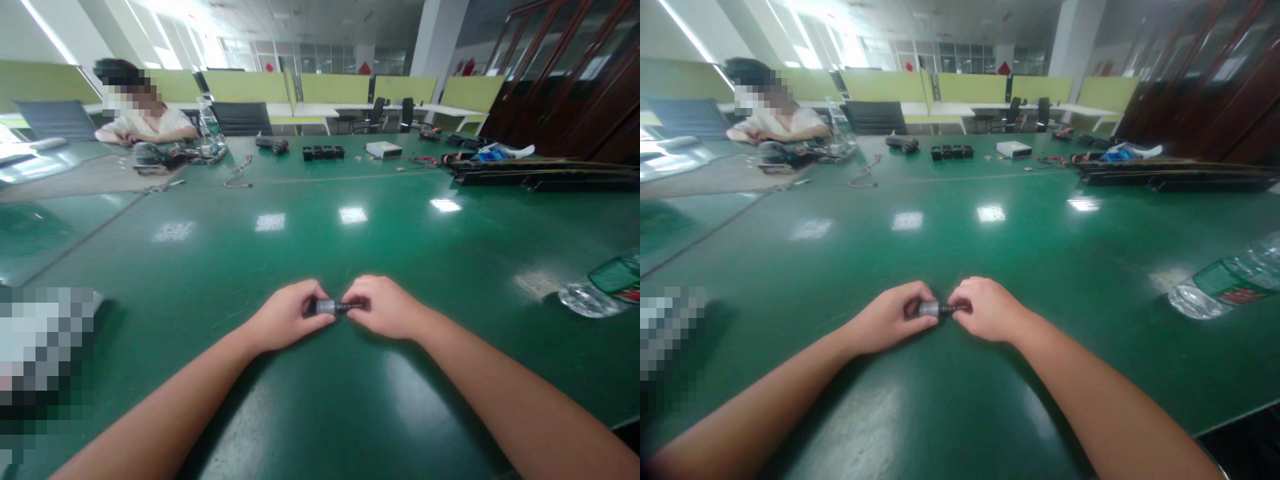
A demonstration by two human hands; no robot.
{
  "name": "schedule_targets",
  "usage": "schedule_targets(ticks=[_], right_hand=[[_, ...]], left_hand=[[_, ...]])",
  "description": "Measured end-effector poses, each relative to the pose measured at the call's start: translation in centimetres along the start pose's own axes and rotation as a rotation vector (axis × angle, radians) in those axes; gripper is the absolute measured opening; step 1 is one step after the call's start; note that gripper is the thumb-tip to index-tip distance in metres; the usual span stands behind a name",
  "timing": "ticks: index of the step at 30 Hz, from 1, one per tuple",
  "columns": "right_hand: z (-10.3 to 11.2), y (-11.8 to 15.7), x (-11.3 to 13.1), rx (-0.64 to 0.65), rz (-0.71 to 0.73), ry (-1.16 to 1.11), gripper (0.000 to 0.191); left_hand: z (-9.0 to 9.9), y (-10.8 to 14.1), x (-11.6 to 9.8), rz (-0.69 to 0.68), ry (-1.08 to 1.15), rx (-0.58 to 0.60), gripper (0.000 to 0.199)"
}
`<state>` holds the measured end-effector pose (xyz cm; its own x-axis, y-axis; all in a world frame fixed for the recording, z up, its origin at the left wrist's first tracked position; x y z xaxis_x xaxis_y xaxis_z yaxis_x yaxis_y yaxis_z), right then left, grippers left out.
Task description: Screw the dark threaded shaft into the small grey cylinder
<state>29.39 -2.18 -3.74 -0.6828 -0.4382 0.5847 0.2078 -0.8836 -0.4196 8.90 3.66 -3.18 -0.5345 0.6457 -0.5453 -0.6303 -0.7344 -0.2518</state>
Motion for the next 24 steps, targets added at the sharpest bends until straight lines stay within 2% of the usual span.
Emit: schedule_targets(ticks=[24], right_hand=[[0.72,0.07,-0.33,0.014,-0.011,0.059,0.012]], left_hand=[[-0.05,0.11,0.20,-0.004,0.009,-0.001,0.030]])
Point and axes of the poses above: each hand's wrist, its own y-axis away from the middle knuckle, its own z-axis out of the back of the hand, x = y × z, the point moved 2 cm from there along -y, towards the middle knuckle, and after that the axes turned 15 degrees about -x, right-handed, at the moved point
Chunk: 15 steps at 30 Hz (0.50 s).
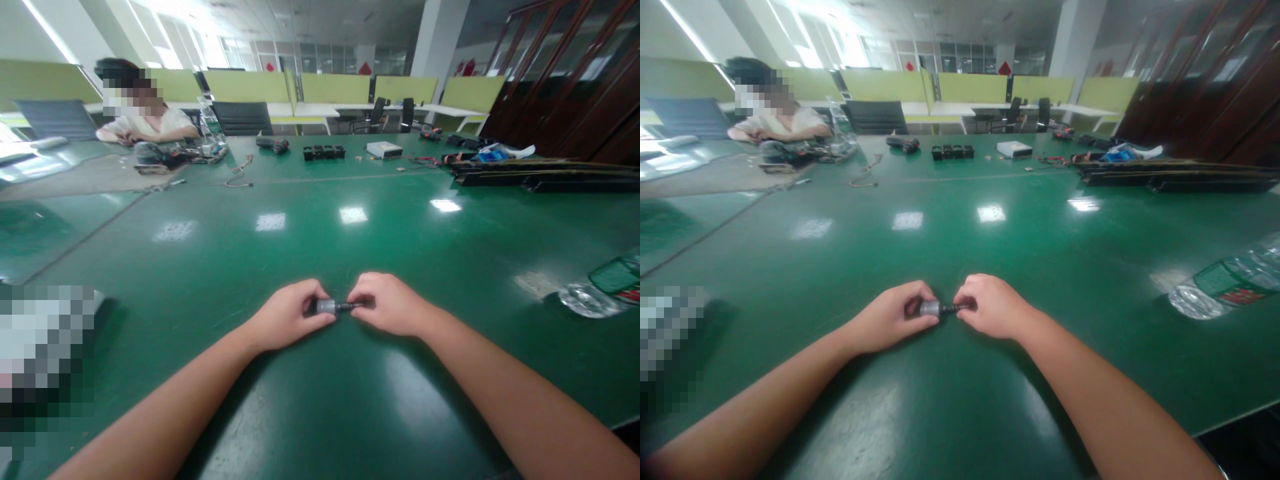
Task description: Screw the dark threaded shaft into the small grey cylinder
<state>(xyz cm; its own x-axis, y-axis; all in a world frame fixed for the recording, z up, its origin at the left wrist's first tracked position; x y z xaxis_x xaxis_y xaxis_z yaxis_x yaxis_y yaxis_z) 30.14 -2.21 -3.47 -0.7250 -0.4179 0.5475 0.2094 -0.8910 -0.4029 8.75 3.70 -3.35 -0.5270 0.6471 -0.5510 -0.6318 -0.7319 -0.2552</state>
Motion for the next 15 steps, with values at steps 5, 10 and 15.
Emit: schedule_targets(ticks=[5,10,15], right_hand=[[0.15,0.02,-0.15,0.002,0.008,0.003,0.011],[0.29,0.07,-0.26,0.005,0.006,-0.007,0.010],[0.43,0.09,-0.32,0.014,-0.010,0.004,0.011]], left_hand=[[0.00,-0.03,0.03,0.004,-0.006,0.004,0.030],[0.03,-0.02,-0.07,0.010,-0.003,-0.006,0.030],[0.07,-0.02,-0.14,0.010,-0.004,-0.011,0.029]])
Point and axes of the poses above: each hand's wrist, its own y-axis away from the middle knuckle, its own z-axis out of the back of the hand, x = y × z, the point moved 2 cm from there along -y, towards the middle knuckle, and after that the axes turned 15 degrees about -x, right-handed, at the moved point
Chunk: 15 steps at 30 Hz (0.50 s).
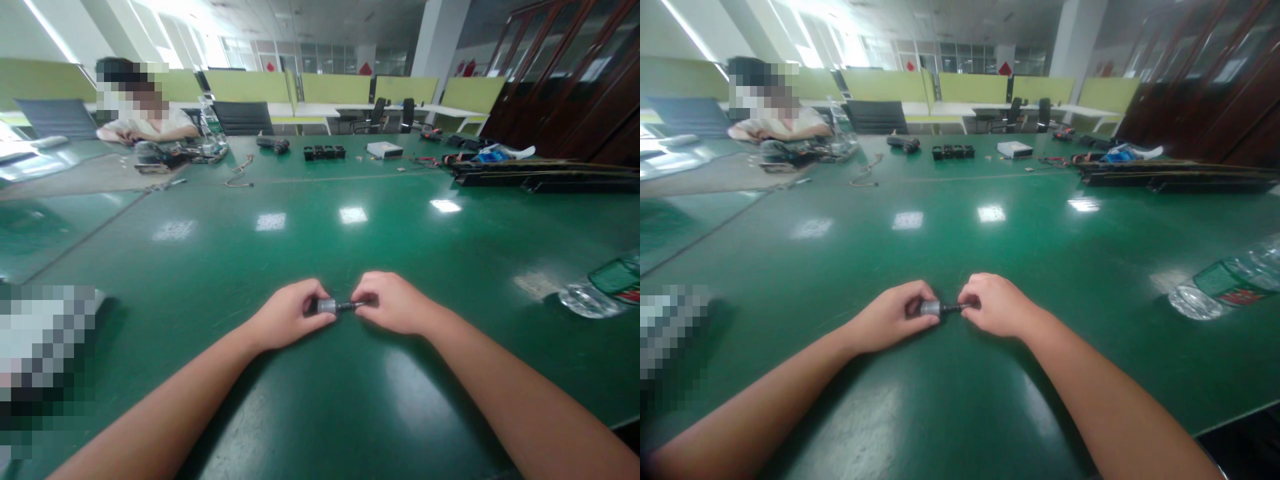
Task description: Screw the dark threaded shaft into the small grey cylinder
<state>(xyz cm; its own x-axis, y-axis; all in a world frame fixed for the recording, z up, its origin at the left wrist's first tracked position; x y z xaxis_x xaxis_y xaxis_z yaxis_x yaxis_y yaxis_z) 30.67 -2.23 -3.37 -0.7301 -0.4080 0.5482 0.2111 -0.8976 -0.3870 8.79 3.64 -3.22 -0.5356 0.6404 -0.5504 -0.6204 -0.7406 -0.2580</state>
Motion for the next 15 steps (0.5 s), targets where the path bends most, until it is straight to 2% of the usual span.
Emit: schedule_targets(ticks=[15], right_hand=[[0.66,0.29,-0.50,0.010,-0.030,0.026,0.010]], left_hand=[[0.02,0.00,0.03,-0.009,-0.006,0.011,0.031]])
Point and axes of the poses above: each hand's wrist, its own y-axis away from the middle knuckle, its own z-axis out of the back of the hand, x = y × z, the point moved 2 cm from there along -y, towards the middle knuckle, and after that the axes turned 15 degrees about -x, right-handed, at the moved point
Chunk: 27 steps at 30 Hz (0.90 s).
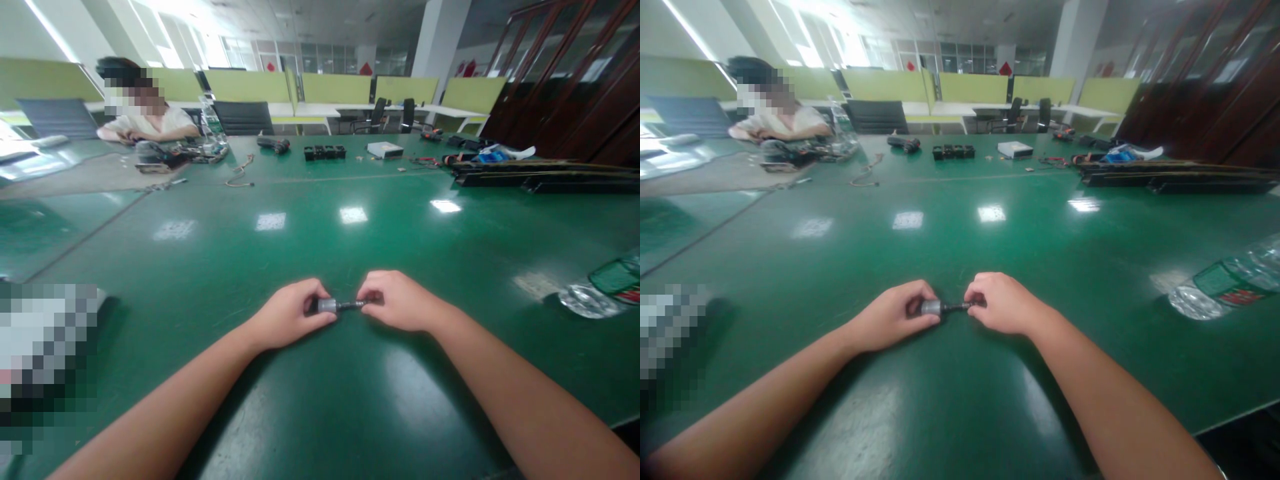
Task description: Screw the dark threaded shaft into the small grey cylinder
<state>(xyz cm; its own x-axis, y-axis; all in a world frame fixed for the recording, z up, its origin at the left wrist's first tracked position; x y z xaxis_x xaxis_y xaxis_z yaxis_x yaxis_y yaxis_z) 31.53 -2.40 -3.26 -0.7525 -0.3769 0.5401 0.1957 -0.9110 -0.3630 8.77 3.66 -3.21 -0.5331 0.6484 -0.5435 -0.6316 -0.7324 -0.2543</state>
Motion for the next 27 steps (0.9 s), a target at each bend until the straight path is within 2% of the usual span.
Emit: schedule_targets(ticks=[14,27], right_hand=[[1.4,-0.1,-0.8,0.009,-0.044,0.062,0.010],[0.8,0.0,-0.2,0.013,-0.026,0.021,0.010]], left_hand=[[0.0,0.0,0.1,0.013,-0.007,0.003,0.030],[-0.1,0.0,0.1,0.002,-0.016,0.002,0.031]])
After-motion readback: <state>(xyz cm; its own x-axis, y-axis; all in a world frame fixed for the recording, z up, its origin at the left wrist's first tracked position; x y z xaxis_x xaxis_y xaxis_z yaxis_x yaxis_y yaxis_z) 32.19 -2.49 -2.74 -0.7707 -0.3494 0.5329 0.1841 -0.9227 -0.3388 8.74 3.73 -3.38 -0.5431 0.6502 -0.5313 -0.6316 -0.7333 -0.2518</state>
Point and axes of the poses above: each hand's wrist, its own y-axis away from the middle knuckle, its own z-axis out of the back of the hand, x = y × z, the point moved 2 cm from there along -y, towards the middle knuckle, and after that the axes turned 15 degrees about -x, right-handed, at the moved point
